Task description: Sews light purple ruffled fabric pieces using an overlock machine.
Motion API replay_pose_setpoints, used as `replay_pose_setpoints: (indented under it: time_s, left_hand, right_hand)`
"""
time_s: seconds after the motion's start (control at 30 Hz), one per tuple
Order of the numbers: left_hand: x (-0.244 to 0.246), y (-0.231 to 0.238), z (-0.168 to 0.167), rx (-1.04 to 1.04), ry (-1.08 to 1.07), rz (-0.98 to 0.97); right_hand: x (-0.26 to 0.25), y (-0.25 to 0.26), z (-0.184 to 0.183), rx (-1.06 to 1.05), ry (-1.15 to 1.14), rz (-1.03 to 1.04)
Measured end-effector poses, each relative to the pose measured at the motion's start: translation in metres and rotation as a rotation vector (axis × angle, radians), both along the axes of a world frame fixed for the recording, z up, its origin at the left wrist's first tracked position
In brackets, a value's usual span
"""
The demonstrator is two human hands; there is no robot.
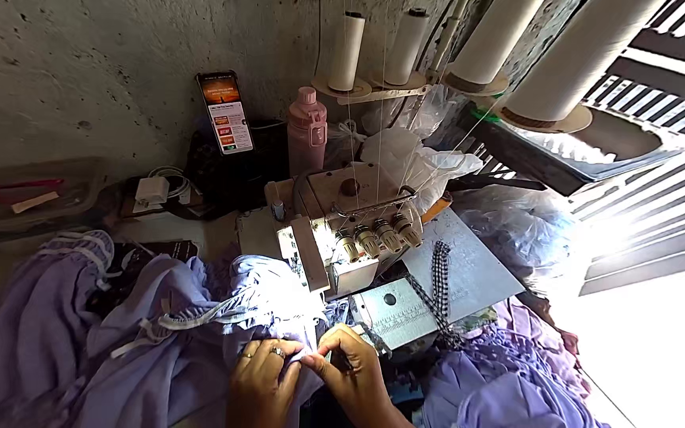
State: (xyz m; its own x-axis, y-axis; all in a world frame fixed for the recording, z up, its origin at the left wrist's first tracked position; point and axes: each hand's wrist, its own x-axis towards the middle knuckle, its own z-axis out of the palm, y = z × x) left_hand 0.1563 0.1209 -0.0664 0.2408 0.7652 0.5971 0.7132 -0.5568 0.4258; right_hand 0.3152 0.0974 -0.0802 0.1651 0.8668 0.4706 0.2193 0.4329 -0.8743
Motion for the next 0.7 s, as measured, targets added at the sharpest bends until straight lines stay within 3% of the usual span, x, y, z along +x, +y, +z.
replay_pose_setpoints:
  time_s: [0.07,0.17,0.23,0.3,0.33,0.43,0.53,0.6,0.7]
  left_hand:
    - [-0.013,0.000,-0.001,-0.147,-0.132,-0.091]
    - [-0.035,0.000,0.006,-0.405,-0.340,-0.219]
    - [-0.044,0.000,0.023,-0.540,-0.461,-0.260]
    - [-0.045,0.004,0.040,-0.549,-0.495,-0.230]
    - [-0.044,0.008,0.047,-0.504,-0.436,-0.191]
    - [-0.035,0.016,0.062,-0.315,0.006,-0.010]
    - [-0.021,0.022,0.068,-0.033,0.192,0.011]
    - [-0.015,0.026,0.071,0.087,0.189,-0.038]
    - [0.002,0.035,0.057,0.111,0.139,-0.038]
  right_hand:
    - [-0.001,-0.001,-0.003,-0.080,0.195,0.081]
    - [-0.003,-0.002,-0.001,-0.363,0.515,0.112]
    - [-0.004,0.002,-0.001,-0.490,0.620,0.105]
    - [-0.007,0.006,0.001,-0.530,0.635,0.131]
    - [-0.008,0.008,0.003,-0.552,0.633,0.159]
    - [-0.013,0.014,0.017,-0.665,0.703,0.253]
    - [-0.011,0.011,0.046,-0.725,0.877,0.293]
    - [-0.010,0.002,0.047,-0.601,0.773,0.248]
    - [-0.006,0.000,0.011,-0.319,0.246,0.052]
